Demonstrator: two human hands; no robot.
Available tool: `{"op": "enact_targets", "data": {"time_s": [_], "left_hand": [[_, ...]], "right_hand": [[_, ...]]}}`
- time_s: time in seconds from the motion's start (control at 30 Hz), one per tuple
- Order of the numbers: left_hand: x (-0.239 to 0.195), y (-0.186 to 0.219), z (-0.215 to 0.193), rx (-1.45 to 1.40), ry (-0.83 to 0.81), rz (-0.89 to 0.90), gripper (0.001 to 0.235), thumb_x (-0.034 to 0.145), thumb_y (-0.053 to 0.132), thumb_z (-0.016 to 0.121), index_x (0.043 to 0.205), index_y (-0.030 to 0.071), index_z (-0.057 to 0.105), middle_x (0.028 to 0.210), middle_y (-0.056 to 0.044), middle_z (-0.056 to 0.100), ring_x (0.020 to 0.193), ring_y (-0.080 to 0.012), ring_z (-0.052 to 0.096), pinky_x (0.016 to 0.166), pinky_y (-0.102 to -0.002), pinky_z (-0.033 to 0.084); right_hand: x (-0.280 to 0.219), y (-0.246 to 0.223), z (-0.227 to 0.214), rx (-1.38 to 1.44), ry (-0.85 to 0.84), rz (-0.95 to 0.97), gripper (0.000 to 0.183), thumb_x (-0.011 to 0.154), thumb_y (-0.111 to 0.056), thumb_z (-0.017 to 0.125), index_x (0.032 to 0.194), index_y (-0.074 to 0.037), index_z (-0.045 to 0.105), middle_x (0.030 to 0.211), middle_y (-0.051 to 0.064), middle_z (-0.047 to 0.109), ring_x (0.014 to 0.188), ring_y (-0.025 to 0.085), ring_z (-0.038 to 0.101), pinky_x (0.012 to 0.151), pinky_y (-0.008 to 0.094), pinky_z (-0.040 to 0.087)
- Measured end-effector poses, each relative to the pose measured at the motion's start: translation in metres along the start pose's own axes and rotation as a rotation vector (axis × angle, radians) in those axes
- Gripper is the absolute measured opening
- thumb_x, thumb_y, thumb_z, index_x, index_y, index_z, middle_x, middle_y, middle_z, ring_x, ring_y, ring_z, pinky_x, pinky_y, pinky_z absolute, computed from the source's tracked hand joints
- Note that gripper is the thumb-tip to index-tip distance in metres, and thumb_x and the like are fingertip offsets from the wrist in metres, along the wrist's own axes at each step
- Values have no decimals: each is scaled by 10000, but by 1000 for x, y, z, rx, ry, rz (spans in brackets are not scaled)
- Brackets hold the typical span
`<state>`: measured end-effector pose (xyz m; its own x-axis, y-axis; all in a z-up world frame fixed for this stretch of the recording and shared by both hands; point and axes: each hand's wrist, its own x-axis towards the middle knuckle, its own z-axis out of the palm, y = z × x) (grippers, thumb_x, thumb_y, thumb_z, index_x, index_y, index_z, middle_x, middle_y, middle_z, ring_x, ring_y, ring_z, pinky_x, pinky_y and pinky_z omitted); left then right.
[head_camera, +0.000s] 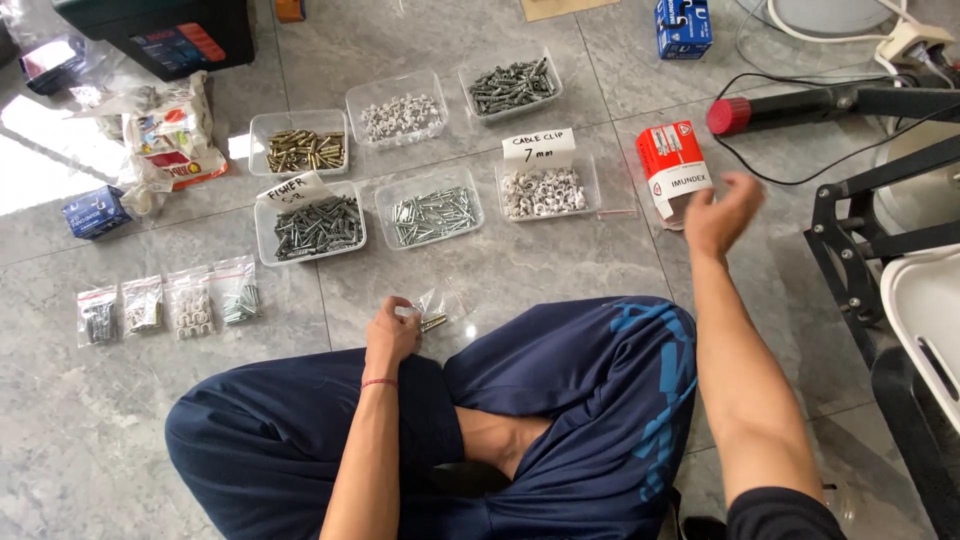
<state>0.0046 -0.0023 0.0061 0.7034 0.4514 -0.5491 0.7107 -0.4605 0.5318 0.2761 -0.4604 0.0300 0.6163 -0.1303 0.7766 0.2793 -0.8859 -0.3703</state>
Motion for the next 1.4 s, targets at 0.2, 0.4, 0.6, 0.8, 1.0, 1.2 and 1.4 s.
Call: {"op": "enact_targets", "data": {"time_s": [0.2,0.4,0.6,0.8,1.0,1.2,1.4], "left_hand": [[6,-7,1,-44,2,33,369,877,338,709,1212,202,634,990,-153,783,1100,-390,707,997,-487,539],[19,-27,8,-87,4,56,411,907,358,693,1265,172,619,1015,-194,775,1113,-410,700,998,-508,532],[12,-28,8,-56,30,115,431,911,364,681,1286,175,583,993,-187,763,1094,-407,703,1005,-500,535],[4,-25,3,-43,23,147,462,902,362,696,1305,177,567,1014,-189,751,1101,-420,698,1000,-524,538],[-7,-12,-22,68,-40,231,547,902,426,695,1365,172,552,1154,-209,697,1150,-419,672,996,-520,544],[6,4,-73,230,-116,686,490,866,330,725,1307,138,630,1125,-115,724,987,-325,695,864,-426,552],[71,-4,-73,350,-245,609,475,853,359,736,1275,151,671,1069,-121,751,984,-354,702,866,-455,563]], "right_hand": [[-10,-39,35,-156,-1043,-186,397,821,-247,738,1195,-145,652,1228,126,657,1157,377,645,959,545,559],[-41,-25,59,-273,-1130,-449,246,896,-180,625,1117,-74,642,1097,151,656,1126,368,659,948,513,553],[-42,-36,33,-364,-1226,-395,228,981,-310,524,1097,-165,656,1103,77,677,1118,306,700,962,494,548],[-32,-36,22,-442,-1241,-370,229,964,-313,560,1092,-175,690,1140,73,673,1112,299,705,893,470,587],[-35,-36,43,-489,-1341,-199,589,869,-349,602,1437,-195,613,1470,89,554,1244,402,659,991,573,566],[-3,-44,67,-269,-713,-221,324,899,-140,638,1193,-41,731,1065,234,721,881,428,684,751,493,565],[54,-234,124,294,-802,-277,278,888,-10,663,1157,2,733,1009,147,750,847,297,691,760,389,544]]}}
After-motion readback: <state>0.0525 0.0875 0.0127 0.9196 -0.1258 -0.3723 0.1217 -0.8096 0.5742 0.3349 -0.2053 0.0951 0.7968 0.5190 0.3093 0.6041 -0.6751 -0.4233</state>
